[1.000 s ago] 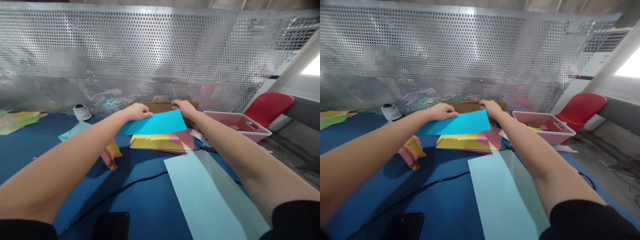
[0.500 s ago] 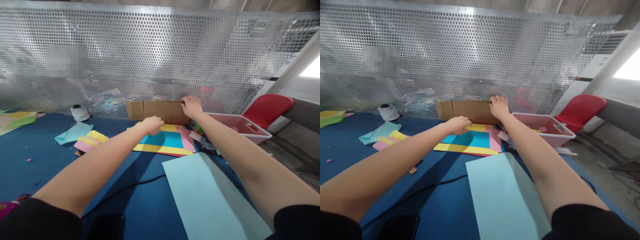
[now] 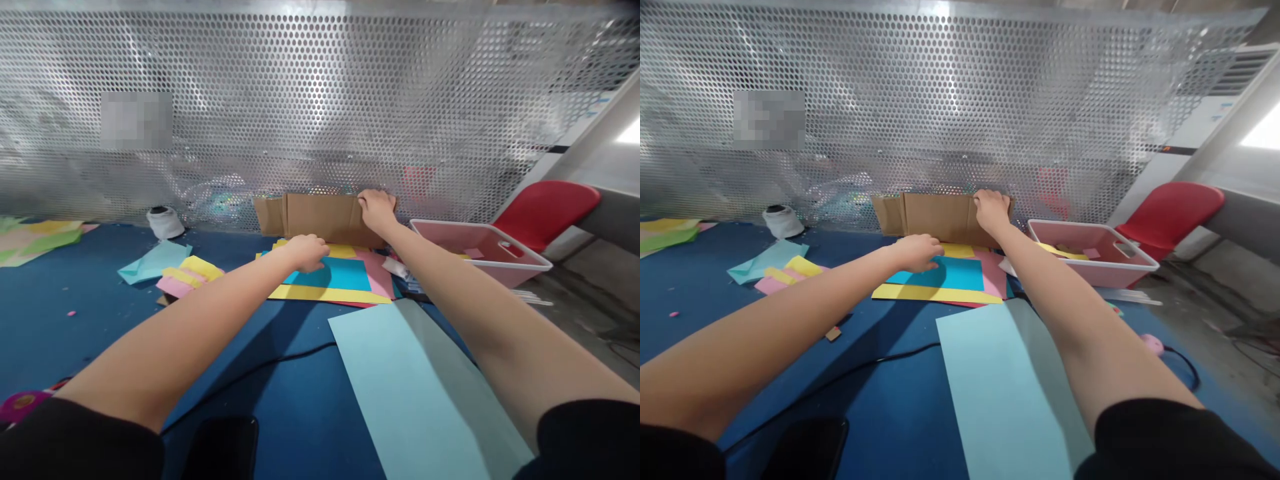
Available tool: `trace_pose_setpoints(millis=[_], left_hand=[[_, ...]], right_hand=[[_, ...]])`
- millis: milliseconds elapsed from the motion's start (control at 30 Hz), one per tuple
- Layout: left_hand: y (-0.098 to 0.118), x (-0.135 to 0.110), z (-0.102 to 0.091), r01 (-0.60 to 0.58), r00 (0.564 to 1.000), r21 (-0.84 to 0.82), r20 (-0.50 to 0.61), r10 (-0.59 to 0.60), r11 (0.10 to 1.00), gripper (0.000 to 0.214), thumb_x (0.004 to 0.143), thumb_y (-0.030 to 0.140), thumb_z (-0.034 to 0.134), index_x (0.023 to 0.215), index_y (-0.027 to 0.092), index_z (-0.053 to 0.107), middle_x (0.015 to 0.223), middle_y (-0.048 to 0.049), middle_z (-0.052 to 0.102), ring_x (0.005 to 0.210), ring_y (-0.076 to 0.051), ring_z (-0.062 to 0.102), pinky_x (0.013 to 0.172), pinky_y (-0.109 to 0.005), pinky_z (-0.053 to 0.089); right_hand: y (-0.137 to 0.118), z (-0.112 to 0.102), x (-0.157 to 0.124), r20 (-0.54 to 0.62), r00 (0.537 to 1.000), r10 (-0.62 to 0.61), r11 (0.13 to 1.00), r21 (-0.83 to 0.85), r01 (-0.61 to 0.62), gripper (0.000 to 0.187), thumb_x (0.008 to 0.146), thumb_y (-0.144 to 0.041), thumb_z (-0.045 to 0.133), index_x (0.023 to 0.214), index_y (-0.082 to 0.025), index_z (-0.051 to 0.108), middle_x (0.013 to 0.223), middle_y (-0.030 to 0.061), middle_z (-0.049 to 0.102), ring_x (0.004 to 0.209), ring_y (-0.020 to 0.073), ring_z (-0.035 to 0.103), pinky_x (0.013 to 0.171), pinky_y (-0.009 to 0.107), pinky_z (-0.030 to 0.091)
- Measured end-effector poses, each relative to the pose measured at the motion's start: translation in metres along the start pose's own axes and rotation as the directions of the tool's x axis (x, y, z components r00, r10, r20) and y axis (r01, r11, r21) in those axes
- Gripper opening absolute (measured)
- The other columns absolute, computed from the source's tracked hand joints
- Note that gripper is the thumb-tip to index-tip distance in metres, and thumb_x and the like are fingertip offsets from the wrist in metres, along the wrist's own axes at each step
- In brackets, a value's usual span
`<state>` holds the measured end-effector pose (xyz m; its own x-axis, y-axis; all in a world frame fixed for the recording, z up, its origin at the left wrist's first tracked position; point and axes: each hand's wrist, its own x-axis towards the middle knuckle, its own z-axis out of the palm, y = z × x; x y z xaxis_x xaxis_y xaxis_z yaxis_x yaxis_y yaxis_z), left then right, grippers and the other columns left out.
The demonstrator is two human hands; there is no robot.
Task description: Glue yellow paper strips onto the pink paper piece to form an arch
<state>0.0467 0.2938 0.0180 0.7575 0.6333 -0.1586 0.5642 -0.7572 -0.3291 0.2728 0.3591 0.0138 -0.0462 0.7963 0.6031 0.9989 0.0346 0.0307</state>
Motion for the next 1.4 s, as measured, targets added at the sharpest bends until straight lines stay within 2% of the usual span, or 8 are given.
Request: trace_pose_setpoints(millis=[200, 433, 667, 833, 1000, 1100, 1167, 1400], left_hand=[[-0.003, -0.002, 0.0, 0.025, 0.999, -0.063, 0.023, -0.024, 0.998, 0.037, 0.092, 0.036, 0.057, 0.123, 0.017, 0.056, 0.124, -0.0109, 0.058, 0.107, -0.024, 0.06, 0.089, -0.045, 0.052], [0.021, -0.019, 0.012, -0.121, 0.987, -0.214, 0.073, 0.14, 0.969, 0.089, 0.071, 0.063, 0.066, 0.142, 0.017, 0.041, 0.148, -0.0195, 0.042, 0.133, -0.039, 0.041, 0.103, -0.049, 0.041], [0.034, -0.036, 0.018, -0.236, 0.972, -0.281, -0.066, 0.226, 0.93, 0.055, 0.081, 0.042, 0.063, 0.129, 0.018, 0.054, 0.145, -0.0158, 0.048, 0.13, -0.032, 0.047, 0.106, -0.042, 0.037], [0.053, -0.052, 0.007, -0.137, 0.99, -0.348, -0.092, 0.111, 0.927, 0.039, 0.082, 0.027, 0.057, 0.121, 0.022, 0.058, 0.124, -0.0096, 0.065, 0.118, -0.027, 0.056, 0.094, -0.036, 0.045], [0.097, -0.073, 0.0, 0.128, 0.989, -0.47, -0.005, -0.147, 0.873, 0.039, 0.087, 0.045, 0.049, 0.111, 0.016, 0.059, 0.107, -0.0133, 0.069, 0.096, -0.029, 0.065, 0.07, -0.034, 0.049], [0.117, -0.08, 0.002, 0.186, 0.982, -0.539, 0.066, -0.178, 0.822, 0.057, 0.072, 0.063, 0.065, 0.103, 0.015, 0.062, 0.104, -0.0123, 0.069, 0.094, -0.03, 0.065, 0.069, -0.034, 0.05], [0.124, -0.081, 0.006, 0.21, 0.977, -0.576, 0.101, -0.187, 0.79, 0.06, 0.067, 0.06, 0.073, 0.104, 0.015, 0.062, 0.104, -0.0108, 0.068, 0.096, -0.029, 0.064, 0.073, -0.035, 0.052], [0.137, -0.096, 0.006, 0.152, 0.984, -0.724, 0.049, -0.17, 0.673, 0.033, 0.092, 0.035, 0.057, 0.119, 0.016, 0.058, 0.12, -0.0092, 0.06, 0.102, -0.022, 0.061, 0.086, -0.043, 0.054]], right_hand=[[-0.003, 0.002, 0.0, -0.009, 1.0, 0.01, 1.0, 0.02, -0.01, 0.034, 0.092, -0.037, 0.057, 0.12, -0.017, 0.057, 0.121, 0.0084, 0.059, 0.104, 0.0211, 0.06, 0.088, 0.044, 0.052], [-0.014, -0.006, -0.025, -0.017, 0.978, -0.208, 0.975, 0.071, 0.208, 0.044, 0.088, -0.016, 0.05, 0.132, -0.018, 0.05, 0.137, 0.0152, 0.046, 0.124, 0.0309, 0.04, 0.101, 0.049, 0.034], [-0.015, -0.037, -0.041, 0.059, 0.951, -0.303, 0.948, 0.118, 0.295, 0.042, 0.084, -0.017, 0.047, 0.125, -0.017, 0.055, 0.141, 0.0153, 0.04, 0.128, 0.0333, 0.032, 0.102, 0.048, 0.027], [-0.017, -0.077, -0.069, 0.253, 0.907, -0.338, 0.937, 0.182, 0.298, 0.023, 0.085, -0.021, 0.047, 0.097, -0.016, 0.067, 0.107, 0.0131, 0.064, 0.102, 0.0258, 0.053, 0.087, 0.035, 0.038], [-0.012, -0.118, -0.128, 0.49, 0.833, -0.257, 0.962, 0.215, 0.171, 0.018, 0.085, -0.027, 0.05, 0.081, -0.02, 0.066, 0.086, 0.0053, 0.07, 0.078, 0.0188, 0.061, 0.068, 0.028, 0.04], [0.0, -0.136, -0.168, 0.618, 0.766, -0.177, 0.98, 0.183, 0.079, 0.021, 0.084, -0.039, 0.054, 0.077, -0.022, 0.066, 0.082, 0.0044, 0.071, 0.076, 0.0209, 0.064, 0.063, 0.029, 0.039], [0.01, -0.146, -0.194, 0.685, 0.723, -0.091, 0.992, 0.125, 0.007, 0.026, 0.08, -0.048, 0.059, 0.075, -0.023, 0.066, 0.079, 0.0061, 0.071, 0.075, 0.0243, 0.065, 0.059, 0.03, 0.039], [0.039, -0.178, -0.27, 0.719, 0.671, 0.181, 0.973, -0.03, -0.231, 0.047, 0.076, -0.062, 0.056, 0.096, -0.021, 0.066, 0.088, 0.0122, 0.073, 0.086, 0.0343, 0.067, 0.064, 0.038, 0.044]])
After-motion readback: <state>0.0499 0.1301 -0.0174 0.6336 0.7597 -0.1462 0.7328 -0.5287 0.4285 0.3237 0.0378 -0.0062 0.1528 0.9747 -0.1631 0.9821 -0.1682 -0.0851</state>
